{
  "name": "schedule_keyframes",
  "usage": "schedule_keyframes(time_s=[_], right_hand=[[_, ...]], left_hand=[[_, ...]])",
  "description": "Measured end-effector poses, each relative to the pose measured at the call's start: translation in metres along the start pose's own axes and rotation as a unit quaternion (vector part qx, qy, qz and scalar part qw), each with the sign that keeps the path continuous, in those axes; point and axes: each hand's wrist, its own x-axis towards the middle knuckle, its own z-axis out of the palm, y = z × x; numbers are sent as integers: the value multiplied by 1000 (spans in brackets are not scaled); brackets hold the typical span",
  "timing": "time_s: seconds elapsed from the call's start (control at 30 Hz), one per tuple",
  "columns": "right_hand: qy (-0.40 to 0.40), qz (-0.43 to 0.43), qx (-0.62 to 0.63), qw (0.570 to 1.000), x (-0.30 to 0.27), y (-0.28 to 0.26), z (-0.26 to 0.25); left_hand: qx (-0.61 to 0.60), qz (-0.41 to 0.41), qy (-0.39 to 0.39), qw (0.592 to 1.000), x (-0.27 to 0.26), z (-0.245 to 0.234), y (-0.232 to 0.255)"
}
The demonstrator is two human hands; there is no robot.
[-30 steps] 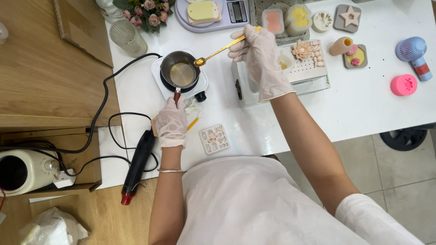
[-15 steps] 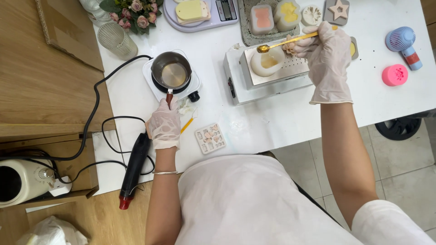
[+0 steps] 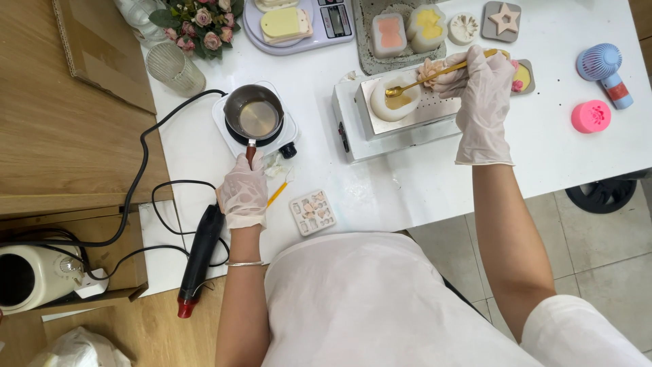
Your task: Using a spoon to drip melted wax into a silicone mold containing decorative wax pieces.
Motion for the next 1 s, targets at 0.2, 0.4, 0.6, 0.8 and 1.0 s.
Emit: schedule_keyframes(time_s=[0.2, 0.4, 0.6, 0.8, 1.0], right_hand=[[5, -16, -44, 999, -5, -21, 21], [31, -9, -105, 994, -20, -48, 41], [67, -49, -96, 992, -32, -68, 46], [-9, -50, 21, 998, -32, -70, 96], [-177, 83, -12, 981, -29, 1, 177]], left_hand=[[-21, -4, -1, 1000, 1, 5, -2], [-22, -9, -13, 1000, 0, 1, -1], [-27, -19, -9, 999, -2, -2, 3], [-79, -3, 14, 997, 7, 18, -8], [-42, -24, -6, 999, 6, 14, -2]])
